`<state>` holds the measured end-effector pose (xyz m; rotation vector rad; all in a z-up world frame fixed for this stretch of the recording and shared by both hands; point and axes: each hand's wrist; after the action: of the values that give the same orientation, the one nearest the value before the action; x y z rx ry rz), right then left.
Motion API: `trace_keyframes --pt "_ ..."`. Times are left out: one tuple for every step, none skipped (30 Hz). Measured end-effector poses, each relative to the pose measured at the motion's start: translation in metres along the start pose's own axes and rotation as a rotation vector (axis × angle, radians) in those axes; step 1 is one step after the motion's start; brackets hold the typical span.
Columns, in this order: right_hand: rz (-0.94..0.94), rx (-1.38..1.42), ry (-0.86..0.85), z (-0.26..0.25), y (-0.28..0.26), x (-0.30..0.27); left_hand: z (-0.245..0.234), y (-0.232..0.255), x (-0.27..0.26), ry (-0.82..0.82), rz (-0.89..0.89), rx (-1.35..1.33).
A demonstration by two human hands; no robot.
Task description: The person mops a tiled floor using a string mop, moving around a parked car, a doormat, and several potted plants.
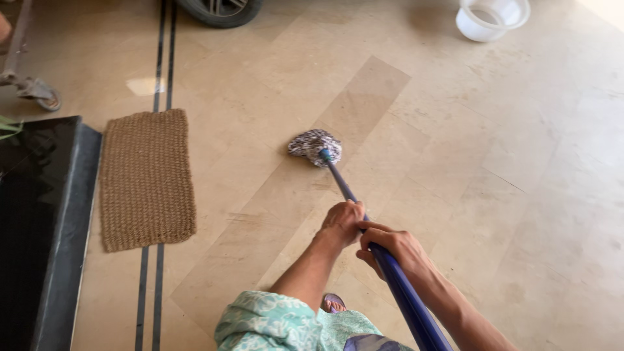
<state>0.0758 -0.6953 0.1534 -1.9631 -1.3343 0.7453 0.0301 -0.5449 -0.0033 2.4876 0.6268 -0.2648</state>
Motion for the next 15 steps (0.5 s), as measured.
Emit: trace_keyframes --pt "-0.009 0.003 0.051 -0.003 0.011 -0.012 0.010 0.017 0.005 0.030 0.044 0.016" --pt "-0.017 0.006 0.102 -0.003 0.021 -0.023 0.019 0.032 0.010 0.061 0.088 0.032" --pt "0.012 0.026 0.148 -0.003 0.031 -0.033 0.024 0.043 0.012 0.090 0.132 0.045" --pt "0.040 0.047 0.195 -0.001 0.039 -0.041 0.028 0.052 0.013 0.056 0.141 0.048" --pt "0.068 0.067 0.238 0.000 0.047 -0.049 0.030 0.061 0.014 0.022 0.147 0.049" --pt "0.025 0.064 0.257 0.001 0.053 -0.053 0.031 0.067 0.014 -0.012 0.152 0.050" --pt "-0.018 0.063 0.269 0.002 0.056 -0.057 0.030 0.070 0.010 0.004 0.159 0.050" --pt "-0.062 0.062 0.282 0.005 0.056 -0.061 0.029 0.070 0.005 0.020 0.166 0.049" --pt "-0.008 0.075 0.245 0.009 0.054 -0.063 0.029 0.066 -0.002 0.040 0.164 0.050" --pt "0.046 0.088 0.207 0.014 0.049 -0.064 0.028 0.060 -0.010 0.037 0.147 0.046" --pt "0.094 0.099 0.164 0.019 0.042 -0.062 0.025 0.051 -0.019 0.039 0.124 0.042" --pt "0.054 0.101 0.152 0.027 0.032 -0.061 0.023 0.042 -0.031 0.040 0.101 0.037" --pt "0.009 0.101 0.140 0.036 0.021 -0.059 0.022 0.030 -0.042 0.047 0.085 0.026" --pt "-0.037 0.101 0.127 0.047 0.009 -0.060 0.022 0.018 -0.056 0.055 0.069 0.014" --pt "-0.075 0.107 0.112 0.058 -0.005 -0.060 0.020 0.005 -0.068 0.065 0.052 0.003"
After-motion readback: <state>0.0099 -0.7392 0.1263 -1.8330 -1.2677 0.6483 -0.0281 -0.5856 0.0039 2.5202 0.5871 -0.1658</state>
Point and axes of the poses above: each hand's wrist, its own x-axis towards the middle knuckle, its own z-axis out of the palm, y = z × x, and after that the axes turned 2 degrees about -z, right-handed
